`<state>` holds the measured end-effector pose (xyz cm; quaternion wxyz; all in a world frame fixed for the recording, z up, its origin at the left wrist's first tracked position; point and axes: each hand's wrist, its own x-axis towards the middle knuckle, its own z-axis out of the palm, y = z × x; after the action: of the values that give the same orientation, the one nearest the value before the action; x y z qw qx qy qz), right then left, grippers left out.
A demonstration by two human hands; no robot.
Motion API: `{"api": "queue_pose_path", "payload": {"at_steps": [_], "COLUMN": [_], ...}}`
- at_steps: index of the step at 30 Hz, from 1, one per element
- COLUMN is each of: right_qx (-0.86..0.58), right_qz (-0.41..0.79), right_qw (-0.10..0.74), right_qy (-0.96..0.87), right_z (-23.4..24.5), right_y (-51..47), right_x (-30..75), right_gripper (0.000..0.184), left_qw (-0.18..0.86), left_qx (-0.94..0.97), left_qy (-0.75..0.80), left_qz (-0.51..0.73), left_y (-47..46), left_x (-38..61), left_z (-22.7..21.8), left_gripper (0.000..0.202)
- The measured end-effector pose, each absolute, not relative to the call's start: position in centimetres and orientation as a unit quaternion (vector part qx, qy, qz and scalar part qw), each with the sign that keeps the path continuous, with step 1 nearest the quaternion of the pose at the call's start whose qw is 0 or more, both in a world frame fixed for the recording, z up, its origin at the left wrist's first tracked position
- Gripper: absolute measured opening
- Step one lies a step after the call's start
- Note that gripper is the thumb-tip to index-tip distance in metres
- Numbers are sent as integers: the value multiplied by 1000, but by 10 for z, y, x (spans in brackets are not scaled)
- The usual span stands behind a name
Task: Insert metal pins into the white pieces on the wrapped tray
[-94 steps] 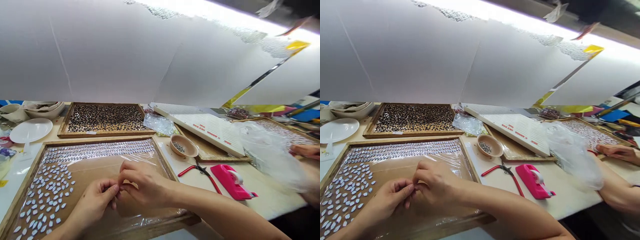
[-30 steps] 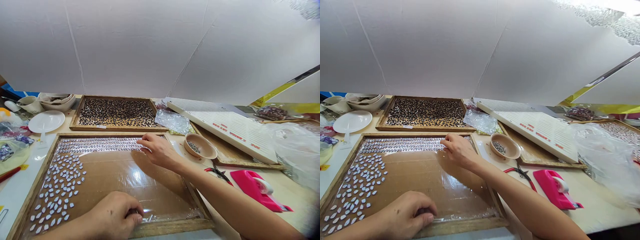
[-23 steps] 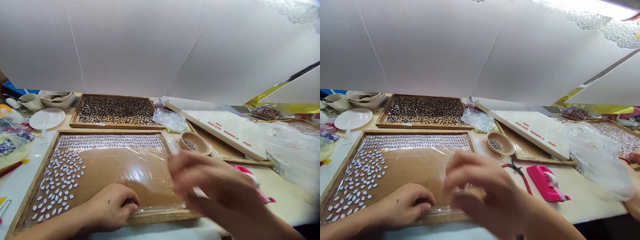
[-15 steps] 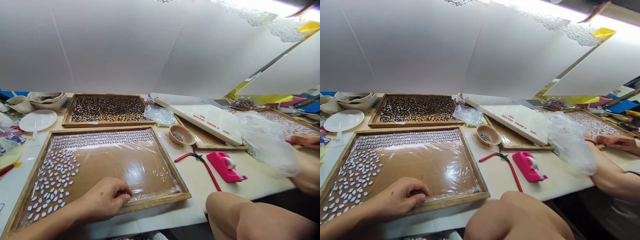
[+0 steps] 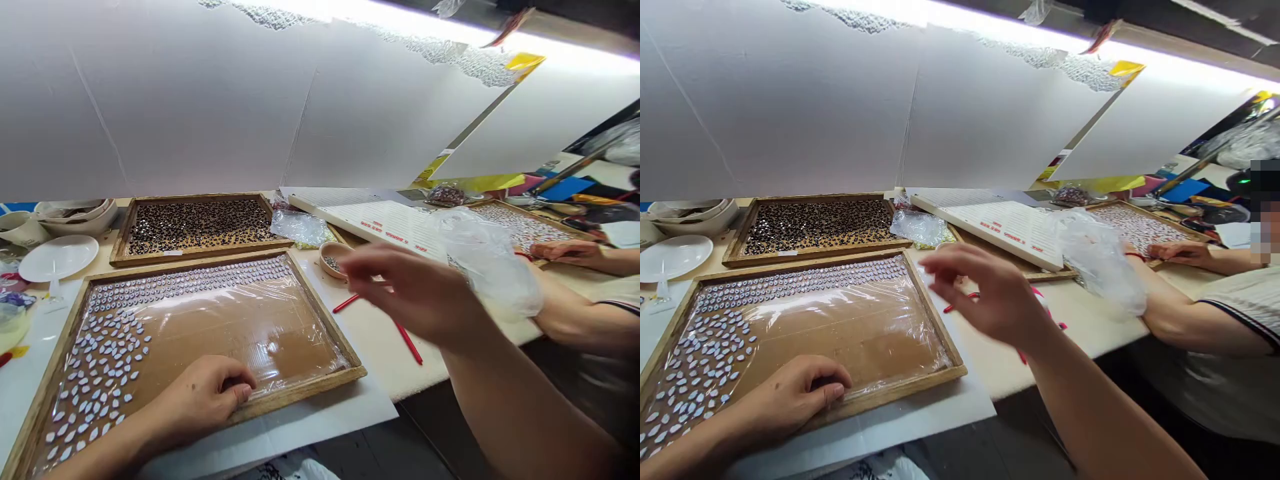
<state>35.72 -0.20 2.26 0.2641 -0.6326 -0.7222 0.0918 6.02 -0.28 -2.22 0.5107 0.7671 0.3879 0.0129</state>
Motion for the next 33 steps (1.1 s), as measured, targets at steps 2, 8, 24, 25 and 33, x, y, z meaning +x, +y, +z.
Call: {"api": "queue_pose_path", "payload": {"at_steps": [2, 8, 24, 25, 33], "right_qx": [-661, -691, -721, -721, -667], "right_qz": [70, 88, 125, 125, 131], "right_qw": [233, 22, 6, 9, 15], "right_qy": [-709, -718, -681, -681, -733], "right_z": [14, -32, -43, -41, -46], "right_y": [32, 94, 108, 107, 112], "right_x": [375, 428, 440, 439, 431], "right_gripper": [25, 30, 28, 30, 28], "left_qw": [507, 507, 505, 505, 503], "left_qx": [771, 769, 765, 764, 765], "left_qy": [384, 388, 399, 401, 402], "left_qz": [12, 16, 14, 13, 11], "left_y": [-3, -5, -5, -5, -4], "left_x": [60, 61, 62, 62, 62], "left_z": [-22, -21, -17, -17, -20], "left_gripper": [26, 26, 26, 26, 27]}}
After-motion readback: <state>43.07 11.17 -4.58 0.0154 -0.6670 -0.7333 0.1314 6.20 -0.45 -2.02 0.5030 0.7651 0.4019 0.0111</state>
